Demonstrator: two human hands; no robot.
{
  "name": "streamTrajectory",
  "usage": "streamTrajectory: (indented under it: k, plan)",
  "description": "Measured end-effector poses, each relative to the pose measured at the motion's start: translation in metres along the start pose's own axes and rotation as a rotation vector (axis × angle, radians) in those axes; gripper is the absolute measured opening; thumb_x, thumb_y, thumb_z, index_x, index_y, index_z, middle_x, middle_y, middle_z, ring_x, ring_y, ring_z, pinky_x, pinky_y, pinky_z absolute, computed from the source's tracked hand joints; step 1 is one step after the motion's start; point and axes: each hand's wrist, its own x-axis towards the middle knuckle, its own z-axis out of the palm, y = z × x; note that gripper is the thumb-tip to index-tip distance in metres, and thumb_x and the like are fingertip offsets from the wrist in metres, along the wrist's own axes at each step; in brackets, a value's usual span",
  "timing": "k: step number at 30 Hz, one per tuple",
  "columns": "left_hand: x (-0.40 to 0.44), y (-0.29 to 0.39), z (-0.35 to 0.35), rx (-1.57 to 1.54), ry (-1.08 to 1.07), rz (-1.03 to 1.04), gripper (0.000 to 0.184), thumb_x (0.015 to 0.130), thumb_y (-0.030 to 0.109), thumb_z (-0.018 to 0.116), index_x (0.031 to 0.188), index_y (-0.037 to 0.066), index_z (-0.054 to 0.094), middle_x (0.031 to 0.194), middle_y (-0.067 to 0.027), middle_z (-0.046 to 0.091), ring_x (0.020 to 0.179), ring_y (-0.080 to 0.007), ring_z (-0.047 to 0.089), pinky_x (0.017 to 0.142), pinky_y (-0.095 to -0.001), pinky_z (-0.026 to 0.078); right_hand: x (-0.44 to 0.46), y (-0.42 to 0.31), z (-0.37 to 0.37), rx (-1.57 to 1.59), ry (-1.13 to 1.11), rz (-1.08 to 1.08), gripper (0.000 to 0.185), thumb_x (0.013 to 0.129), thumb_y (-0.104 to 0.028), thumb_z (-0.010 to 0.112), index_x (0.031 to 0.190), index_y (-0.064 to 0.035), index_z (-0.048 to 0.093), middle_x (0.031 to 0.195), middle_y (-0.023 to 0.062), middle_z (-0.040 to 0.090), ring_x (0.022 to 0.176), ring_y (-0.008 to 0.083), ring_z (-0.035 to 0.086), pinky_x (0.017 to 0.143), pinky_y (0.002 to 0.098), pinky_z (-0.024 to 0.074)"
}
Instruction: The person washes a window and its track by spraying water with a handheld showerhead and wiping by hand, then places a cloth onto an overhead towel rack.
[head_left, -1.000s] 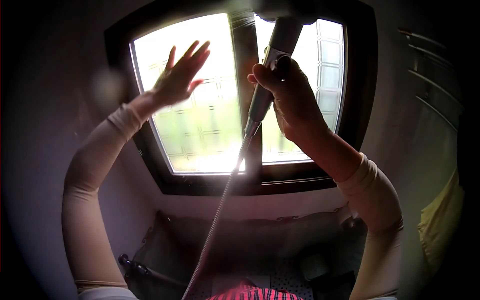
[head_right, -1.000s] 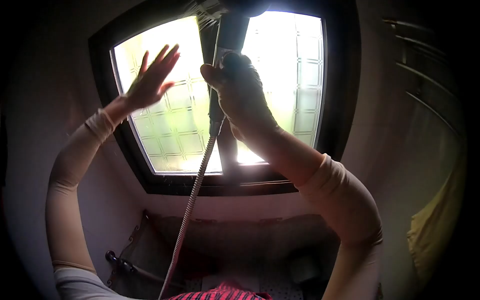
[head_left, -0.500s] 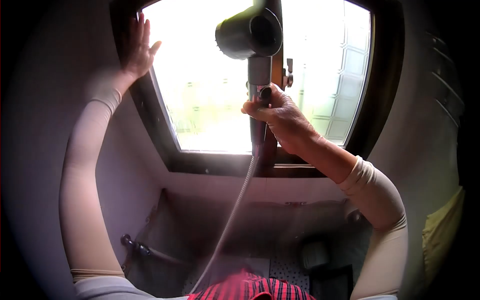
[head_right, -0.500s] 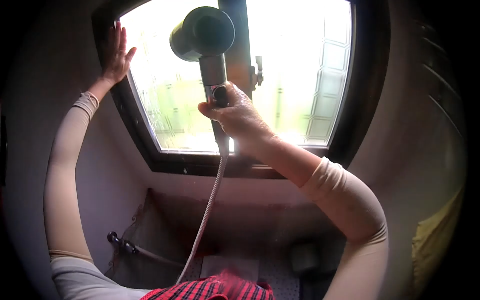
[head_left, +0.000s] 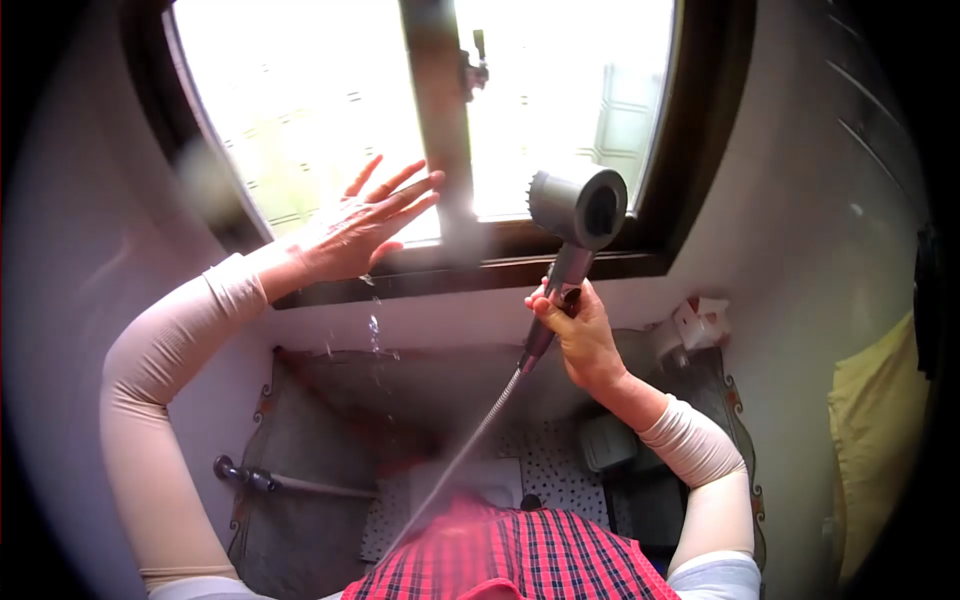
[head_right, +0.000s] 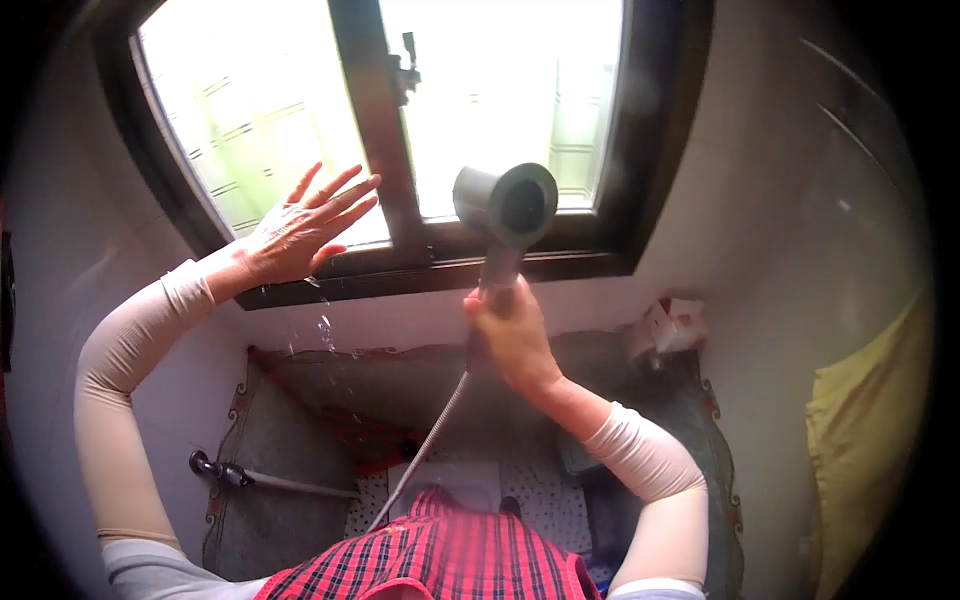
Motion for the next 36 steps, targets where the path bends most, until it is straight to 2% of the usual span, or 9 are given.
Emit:
streamTrajectory:
  k: [5,7,13,19,20,24,29,31,36]
  plan:
    - [0.066,0.011,0.009,0.047,0.08,0.042,0.071,0.081,0.017,0.067,0.141,0.002,0.033,0.151,-0.0116,0.023,0.143,-0.0258,0.015,0.117,-0.0497,0.006,-0.022,0.014,-0.05,-0.018,0.182,0.051,0.022,0.086,-0.008,0.066,0.102,-0.0047,0.051,0.091,0.0041,0.058,0.088,0.0156,0.059,0.084,0.0311,0.0457]
    - [0.09,0.016,0.013,0.266,0.017,0.028,0.069,0.087,0.036,0.058,0.14,-0.001,0.034,0.151,-0.0163,0.023,0.143,-0.0266,0.012,0.117,-0.0473,-0.002,-0.024,0.02,-0.06,0.014,0.183,0.087,0.023,0.085,-0.005,0.066,0.103,-0.0045,0.051,0.09,0.0043,0.058,0.087,0.0159,0.059,0.084,0.0312,0.0457]
    - [0.132,0.058,0.045,0.757,-0.226,-0.374,0.073,0.094,0.052,0.033,0.14,-0.003,0.033,0.149,-0.0313,0.016,0.138,-0.0476,0.014,0.112,-0.0572,0.002,-0.031,0.026,-0.061,0.01,0.163,0.085,0.022,0.083,-0.012,0.07,0.094,-0.0082,0.051,0.084,-0.0033,0.048,0.079,0.008,0.044,0.076,0.0239,0.0375]
    - [0.134,0.122,0.148,-0.171,0.205,-0.464,0.065,0.091,0.027,0.051,0.138,-0.012,0.029,0.149,-0.0348,0.002,0.138,-0.0508,0.0,0.111,-0.0586,0.006,-0.034,0.029,-0.091,0.097,0.241,0.088,0.022,0.084,-0.01,0.069,0.094,-0.008,0.049,0.084,-0.0035,0.047,0.078,0.0076,0.044,0.075,0.0242,0.0389]
    - [0.137,0.133,0.154,-0.24,-0.017,-0.386,0.068,0.09,0.023,0.051,0.139,-0.013,0.022,0.148,-0.0348,-0.001,0.138,-0.0506,-0.003,0.11,-0.0608,0.008,-0.035,0.027,-0.096,0.084,0.245,0.09,0.022,0.084,-0.009,0.069,0.093,-0.008,0.049,0.084,-0.0035,0.047,0.078,0.0074,0.044,0.075,0.024,0.039]
    - [0.174,0.172,0.159,-0.339,0.346,-0.442,0.07,0.089,0.027,0.056,0.14,-0.01,0.024,0.144,-0.0378,0.014,0.139,-0.0475,0.008,0.107,-0.0638,0.009,-0.028,0.034,-0.107,-0.013,0.268,0.053,0.02,0.085,-0.008,0.068,0.093,-0.008,0.05,0.083,-0.0039,0.048,0.076,0.0067,0.044,0.073,0.0224,0.0388]
    - [0.201,0.141,0.132,-0.333,0.224,-0.087,0.051,0.091,0.03,0.049,0.127,-0.006,0.046,0.139,-0.0244,0.037,0.135,-0.0394,0.025,0.11,-0.0516,0.02,-0.025,0.022,-0.103,-0.021,0.228,0.049,0.018,0.085,-0.007,0.068,0.094,-0.0076,0.052,0.083,-0.0042,0.049,0.076,0.006,0.045,0.072,0.022,0.0394]
    - [0.183,0.101,0.127,-0.302,0.166,0.03,0.056,0.092,0.033,0.048,0.136,0.0,0.041,0.147,-0.0123,0.033,0.14,-0.0247,0.023,0.114,-0.046,0.015,-0.025,0.026,-0.116,-0.024,0.19,0.055,0.018,0.086,-0.006,0.067,0.095,-0.0072,0.052,0.084,-0.0038,0.05,0.077,0.0064,0.047,0.073,0.0226,0.0401]
    - [0.19,0.036,0.04,0.42,0.021,-0.03,0.079,0.086,0.04,0.057,0.149,0.016,0.015,0.156,0.0005,0.012,0.143,-0.0179,0.01,0.115,-0.053,0.003,-0.011,0.012,-0.114,-0.075,0.124,-0.02,0.02,0.086,-0.006,0.067,0.097,-0.0059,0.05,0.086,-0.0012,0.053,0.079,0.0083,0.049,0.076,0.0247,0.0419]
